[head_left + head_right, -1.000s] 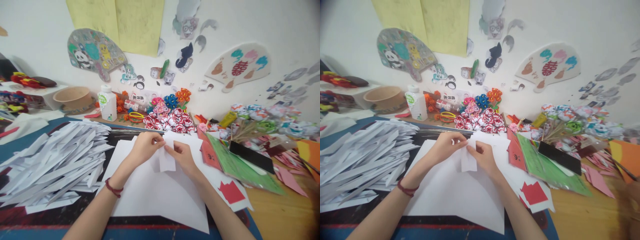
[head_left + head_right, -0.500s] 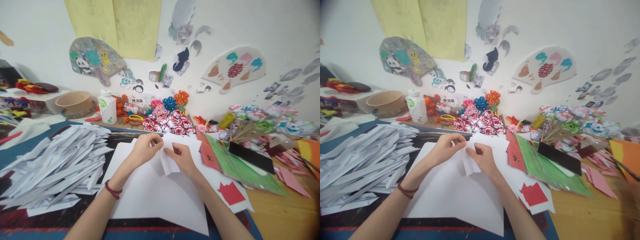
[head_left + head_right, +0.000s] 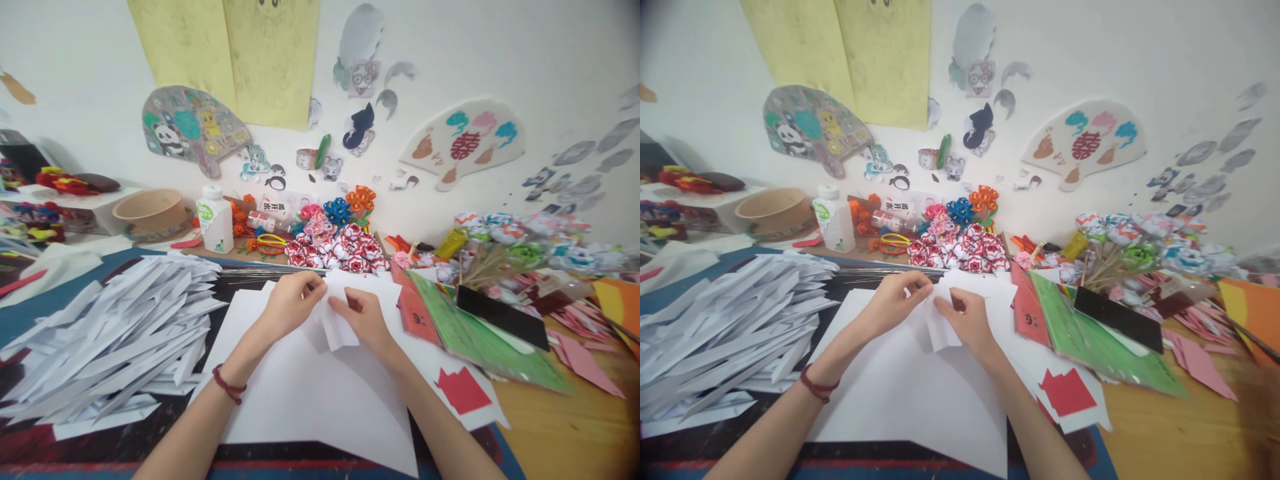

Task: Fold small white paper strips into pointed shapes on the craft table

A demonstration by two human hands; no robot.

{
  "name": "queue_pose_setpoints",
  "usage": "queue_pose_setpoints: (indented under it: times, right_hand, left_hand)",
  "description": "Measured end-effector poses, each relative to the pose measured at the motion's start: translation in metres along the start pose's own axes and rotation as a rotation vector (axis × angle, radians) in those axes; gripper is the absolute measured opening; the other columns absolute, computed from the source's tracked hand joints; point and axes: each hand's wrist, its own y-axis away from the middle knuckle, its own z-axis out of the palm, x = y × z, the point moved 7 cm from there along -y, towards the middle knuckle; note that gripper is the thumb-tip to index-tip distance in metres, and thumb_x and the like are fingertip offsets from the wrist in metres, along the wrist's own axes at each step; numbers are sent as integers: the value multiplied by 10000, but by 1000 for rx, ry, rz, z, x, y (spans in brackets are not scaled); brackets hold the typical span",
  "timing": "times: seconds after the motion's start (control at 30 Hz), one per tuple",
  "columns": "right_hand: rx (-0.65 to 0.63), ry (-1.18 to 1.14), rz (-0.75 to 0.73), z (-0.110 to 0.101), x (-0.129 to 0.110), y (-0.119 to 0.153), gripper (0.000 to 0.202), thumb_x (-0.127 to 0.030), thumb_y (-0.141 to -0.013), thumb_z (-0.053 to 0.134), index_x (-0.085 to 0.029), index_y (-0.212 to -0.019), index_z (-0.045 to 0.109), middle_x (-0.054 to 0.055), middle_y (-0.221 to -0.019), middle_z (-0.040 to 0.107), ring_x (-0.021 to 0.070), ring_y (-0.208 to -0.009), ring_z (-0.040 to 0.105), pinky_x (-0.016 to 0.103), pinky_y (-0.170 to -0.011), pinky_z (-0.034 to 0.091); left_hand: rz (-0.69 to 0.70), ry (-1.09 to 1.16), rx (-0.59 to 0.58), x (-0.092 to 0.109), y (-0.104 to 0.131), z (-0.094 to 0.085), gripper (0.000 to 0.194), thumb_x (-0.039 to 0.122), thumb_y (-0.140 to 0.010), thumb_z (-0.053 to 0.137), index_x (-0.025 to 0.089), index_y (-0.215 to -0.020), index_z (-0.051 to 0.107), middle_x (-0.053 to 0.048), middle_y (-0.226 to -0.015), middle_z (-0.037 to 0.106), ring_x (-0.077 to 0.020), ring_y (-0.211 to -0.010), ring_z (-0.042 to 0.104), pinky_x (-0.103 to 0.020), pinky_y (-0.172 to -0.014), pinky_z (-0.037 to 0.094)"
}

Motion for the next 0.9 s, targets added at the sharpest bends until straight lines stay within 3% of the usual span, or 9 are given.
queue_pose_setpoints:
  times: [0.2, 0.4, 0.53, 0.7, 0.9]
  right_hand:
    - [-24, -83, 68, 1, 3, 1, 379, -418, -766, 605, -176, -552, 407, -38, -562, 325, 94, -528, 301, 229, -470, 229]
    - [35, -172, 126, -4, 9, 1, 305, -431, -728, 637, -158, -613, 563, -19, -557, 451, 109, -524, 377, 230, -463, 275]
    - [50, -231, 185, -1, 14, 2, 301, -442, -704, 651, -153, -641, 597, -21, -542, 479, 111, -501, 402, 228, -446, 285]
    - [56, -325, 275, 4, 21, 4, 288, -438, -684, 665, -153, -688, 620, -12, -564, 542, 124, -487, 443, 231, -435, 304]
    - [1, -378, 283, 6, 23, 2, 238, -382, -712, 665, -147, -730, 634, -5, -627, 581, 132, -539, 496, 233, -491, 358]
  left_hand:
    - [16, -77, 25, 3, 2, 2, 164, 225, -818, 493, 172, -685, 575, -5, -665, 616, -122, -614, 536, -215, -580, 376]
    - [27, -77, -50, 5, 4, 7, 206, 278, -880, 432, 195, -753, 572, 1, -670, 630, -128, -602, 556, -214, -571, 366]
    - [-22, -229, -47, 2, 5, 11, 255, 288, -906, 401, 187, -708, 526, -21, -649, 616, -148, -589, 565, -231, -562, 342]
    - [-84, -429, -73, -4, 7, 23, 242, 289, -934, 350, 173, -805, 518, -71, -693, 630, -210, -636, 603, -255, -536, 305]
    - [-59, -117, -16, -7, 4, 19, 229, 279, -912, 398, 186, -735, 510, -11, -647, 616, -150, -612, 567, -230, -575, 345]
